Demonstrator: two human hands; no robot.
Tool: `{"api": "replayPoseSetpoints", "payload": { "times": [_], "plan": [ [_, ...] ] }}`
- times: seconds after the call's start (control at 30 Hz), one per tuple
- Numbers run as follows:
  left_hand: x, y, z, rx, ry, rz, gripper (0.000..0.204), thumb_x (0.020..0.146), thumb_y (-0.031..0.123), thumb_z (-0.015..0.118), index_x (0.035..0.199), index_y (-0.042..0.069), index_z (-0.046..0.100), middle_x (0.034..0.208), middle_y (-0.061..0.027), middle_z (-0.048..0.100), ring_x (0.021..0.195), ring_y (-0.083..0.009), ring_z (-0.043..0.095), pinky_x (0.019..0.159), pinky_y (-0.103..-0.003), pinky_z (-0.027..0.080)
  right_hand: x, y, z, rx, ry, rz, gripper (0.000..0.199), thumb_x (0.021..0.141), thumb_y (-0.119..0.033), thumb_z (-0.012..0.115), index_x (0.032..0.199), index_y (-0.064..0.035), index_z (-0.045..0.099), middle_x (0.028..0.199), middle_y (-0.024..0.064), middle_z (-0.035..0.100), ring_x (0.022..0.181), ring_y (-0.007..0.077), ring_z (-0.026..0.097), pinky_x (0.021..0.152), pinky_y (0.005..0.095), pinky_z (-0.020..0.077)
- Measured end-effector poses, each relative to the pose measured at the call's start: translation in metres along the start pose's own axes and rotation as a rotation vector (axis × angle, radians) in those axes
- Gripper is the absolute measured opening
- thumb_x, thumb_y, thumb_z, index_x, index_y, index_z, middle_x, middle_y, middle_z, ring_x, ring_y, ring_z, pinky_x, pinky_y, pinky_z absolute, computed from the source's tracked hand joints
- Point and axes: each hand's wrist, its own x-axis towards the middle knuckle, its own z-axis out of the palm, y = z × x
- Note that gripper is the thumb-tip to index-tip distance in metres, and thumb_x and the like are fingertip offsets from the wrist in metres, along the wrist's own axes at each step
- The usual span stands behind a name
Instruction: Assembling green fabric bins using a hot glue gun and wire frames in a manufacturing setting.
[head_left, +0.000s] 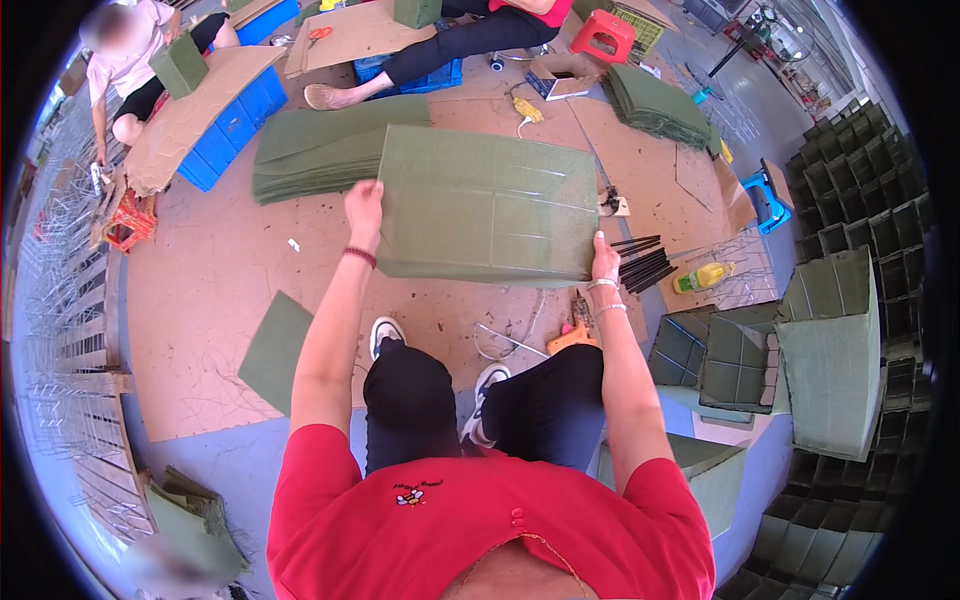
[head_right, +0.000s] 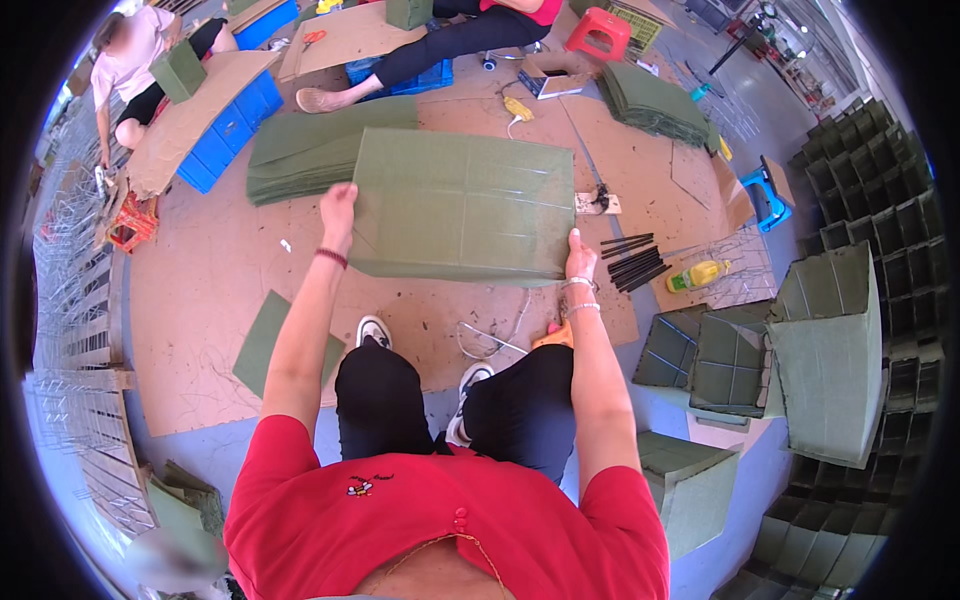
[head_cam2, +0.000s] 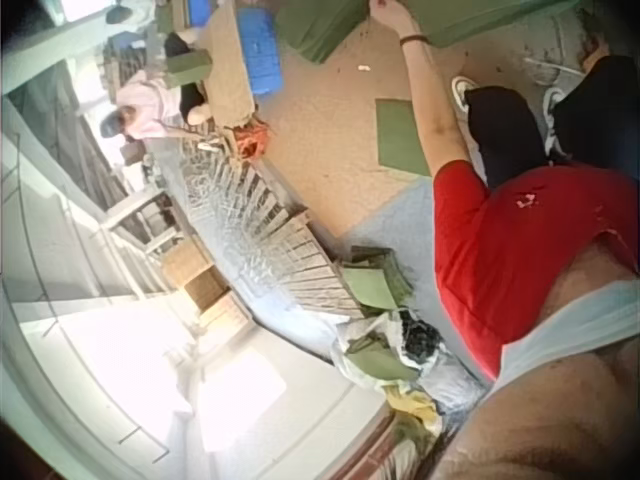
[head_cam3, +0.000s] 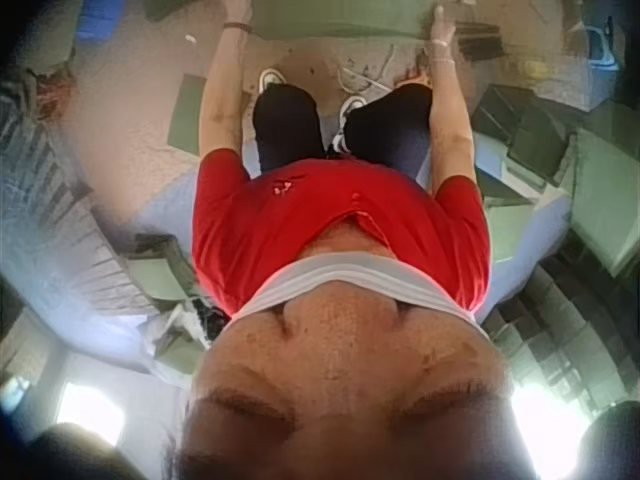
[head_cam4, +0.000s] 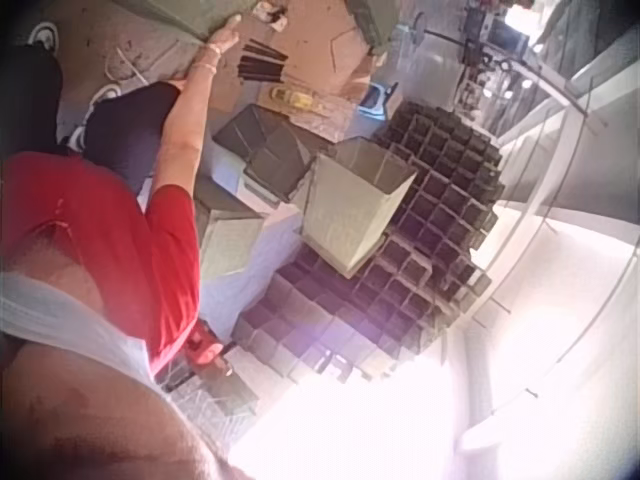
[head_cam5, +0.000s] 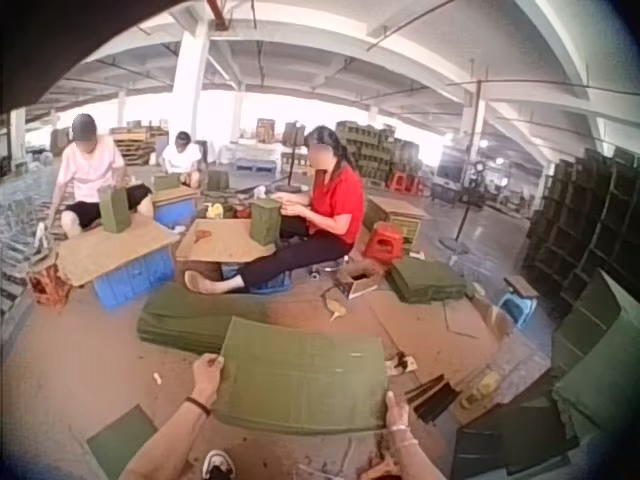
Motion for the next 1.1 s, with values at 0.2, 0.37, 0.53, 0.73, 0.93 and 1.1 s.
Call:
{"api": "replayPoseSetpoints", "payload": {
  "times": [0.2,0.37,0.53,0.73,0.93,1.1],
  "plan": [
    [-0.018,0.140,-0.015,0.035,-0.036,0.322,0.015,0.081,0.006,0.061,0.093,-0.002,0.061,0.077,-0.0058,0.065,0.065,-0.0101,0.055,0.061,-0.024,0.045,-0.006,0.037,0.042,-0.551,-0.522,0.187,0.054,0.086,-0.044,0.047,0.087,0.0072,0.062,0.078,0.0194,0.064,0.076,0.0267,0.062,0.069,0.0349,0.0455],
    [-0.109,0.167,0.003,0.328,-0.286,0.484,0.012,0.079,0.008,0.057,0.091,0.005,0.056,0.076,-0.0181,0.060,0.067,-0.0342,0.059,0.058,-0.042,0.047,0.006,0.035,0.074,-0.544,-0.474,-0.001,0.060,0.085,-0.053,0.046,0.110,0.0010,0.055,0.093,0.0120,0.062,0.083,0.0204,0.061,0.067,0.0343,0.0468],
    [-0.127,0.105,-0.014,0.375,-0.529,0.715,0.014,0.080,0.009,0.057,0.093,0.006,0.058,0.079,-0.0164,0.062,0.067,-0.0344,0.059,0.058,-0.040,0.047,-0.007,0.007,0.079,-0.146,-0.364,-0.014,0.069,0.084,-0.056,0.046,0.120,0.0019,0.048,0.113,0.0154,0.057,0.103,0.0257,0.057,0.082,0.0358,0.0450],
    [-0.128,0.103,-0.034,0.352,-0.687,0.687,0.014,0.081,0.011,0.057,0.093,0.005,0.059,0.081,-0.0157,0.062,0.069,-0.0343,0.059,0.060,-0.040,0.048,-0.051,-0.040,0.099,0.135,-0.580,0.022,0.068,0.086,-0.055,0.044,0.117,0.0046,0.050,0.115,0.0174,0.056,0.110,0.0280,0.053,0.087,0.0361,0.0429],
    [-0.158,0.110,-0.035,0.326,-0.875,0.694,0.013,0.084,0.012,0.055,0.095,0.006,0.060,0.076,-0.0153,0.062,0.069,-0.0345,0.059,0.061,-0.039,0.048,-0.047,-0.038,0.093,-0.481,-0.339,-0.288,0.045,0.088,-0.040,0.044,0.108,-0.0021,0.057,0.103,0.0242,0.058,0.101,0.0386,0.053,0.088,0.0427,0.0413],
    [-0.146,0.114,-0.043,0.200,-0.724,0.556,0.012,0.085,0.009,0.053,0.093,0.003,0.060,0.077,-0.0101,0.065,0.069,-0.0216,0.064,0.066,-0.030,0.051,-0.061,-0.050,0.085,-0.478,-0.342,-0.469,0.037,0.089,-0.032,0.042,0.105,-0.0018,0.057,0.096,0.0253,0.059,0.091,0.0410,0.056,0.080,0.0460,0.0442]
  ]
}}
